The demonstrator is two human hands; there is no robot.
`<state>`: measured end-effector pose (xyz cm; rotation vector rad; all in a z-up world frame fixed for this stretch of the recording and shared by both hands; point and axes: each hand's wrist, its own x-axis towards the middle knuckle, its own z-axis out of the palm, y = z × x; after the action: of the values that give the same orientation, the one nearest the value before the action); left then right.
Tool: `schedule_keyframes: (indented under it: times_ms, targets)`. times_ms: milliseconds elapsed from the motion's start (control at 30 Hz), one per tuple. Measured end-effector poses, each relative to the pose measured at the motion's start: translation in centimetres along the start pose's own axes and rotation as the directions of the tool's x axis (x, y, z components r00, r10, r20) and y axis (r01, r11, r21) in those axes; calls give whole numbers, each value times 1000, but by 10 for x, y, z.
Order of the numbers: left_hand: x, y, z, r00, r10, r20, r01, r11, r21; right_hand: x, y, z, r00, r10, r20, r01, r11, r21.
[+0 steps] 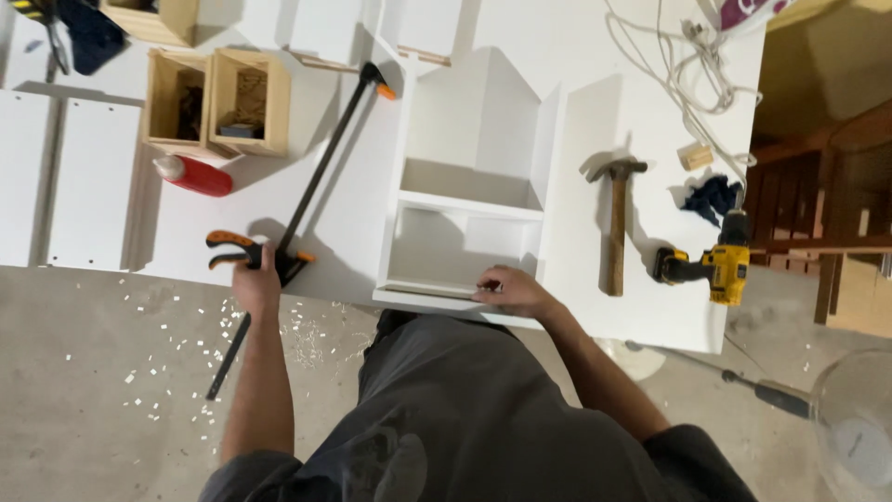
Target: Assembling a small wooden shelf unit by gluing, clamping, and screwing the pieces together.
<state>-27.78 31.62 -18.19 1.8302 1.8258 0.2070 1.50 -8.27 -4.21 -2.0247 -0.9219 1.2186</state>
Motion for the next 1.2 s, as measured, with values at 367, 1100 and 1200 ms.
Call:
schedule_keyframes:
  times_ms: [367,1100,1200]
  targets:
    - [36,-13,42,892,248,-378,-253,967,37,-3,-42,-13,977,169,129,-148,977,-156]
    - [-146,189,21,-291,453,843,-923,-366,-121,10,-29,-41,935,136,327,14,908,-419]
    - [-155,200,13,-187,454,871,-966,-248,-78,23,-1,-36,948,125,292,-11,931,-364]
